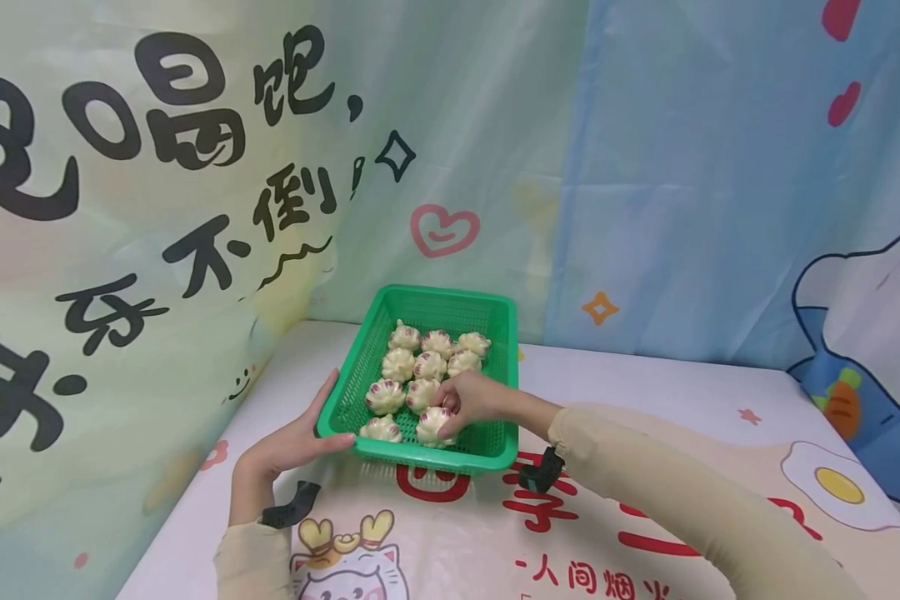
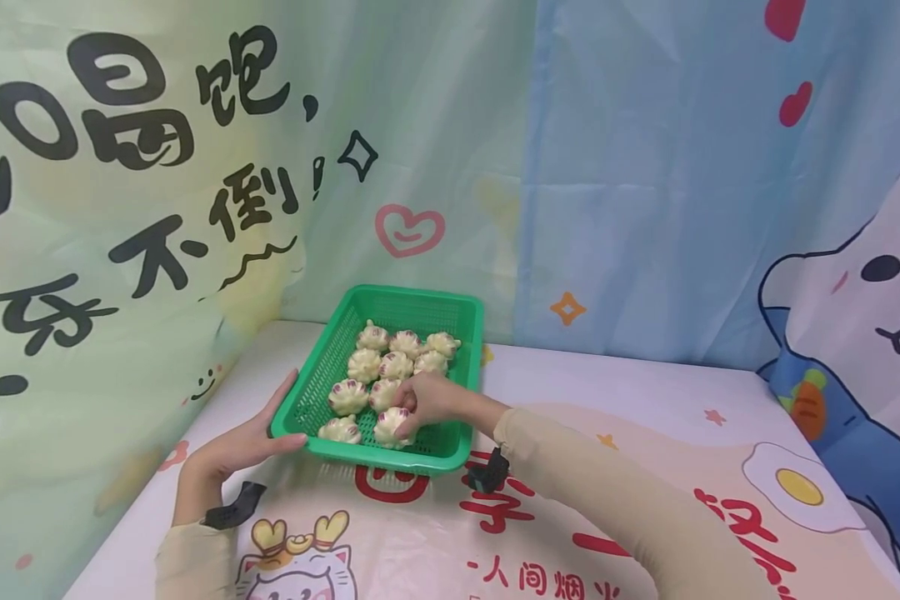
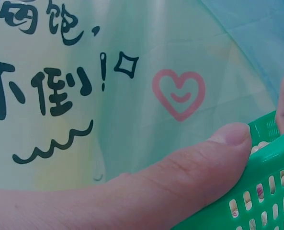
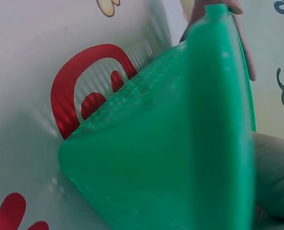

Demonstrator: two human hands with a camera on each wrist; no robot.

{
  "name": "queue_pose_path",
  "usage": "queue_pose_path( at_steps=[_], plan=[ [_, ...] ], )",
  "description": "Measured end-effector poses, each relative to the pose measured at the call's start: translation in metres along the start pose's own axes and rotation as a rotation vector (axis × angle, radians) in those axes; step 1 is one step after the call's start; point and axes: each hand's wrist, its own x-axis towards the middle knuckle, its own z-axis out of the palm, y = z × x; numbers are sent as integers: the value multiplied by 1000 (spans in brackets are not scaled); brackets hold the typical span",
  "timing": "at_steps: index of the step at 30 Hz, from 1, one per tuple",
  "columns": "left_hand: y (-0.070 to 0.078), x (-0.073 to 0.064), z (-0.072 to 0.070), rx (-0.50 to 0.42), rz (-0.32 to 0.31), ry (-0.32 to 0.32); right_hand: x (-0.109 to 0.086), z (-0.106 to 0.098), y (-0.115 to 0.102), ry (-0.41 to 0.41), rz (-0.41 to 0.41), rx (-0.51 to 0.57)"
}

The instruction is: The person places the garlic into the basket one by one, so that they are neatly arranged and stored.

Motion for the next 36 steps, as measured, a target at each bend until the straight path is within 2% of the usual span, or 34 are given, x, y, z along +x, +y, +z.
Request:
queue_pose_path(
  at_steps=[13,22,27,30,33,36],
  plan=[
    [2,1,2,7,-9,-2,3,9,2,-17,-56,-101],
    [-5,-2,-1,3,-8,9,11,19,-2,-24,-106,-135],
    [-10,-1,-2,2,-27,20,15,23,-2,-36,-107,-88],
    [-13,-1,-1,-6,-36,22,12,22,-2,-26,-103,-5],
    [-16,1,1,-16,-38,26,4,17,-2,16,-91,93],
    [-17,3,4,-14,-39,24,-12,8,-2,100,-77,156]
  ],
)
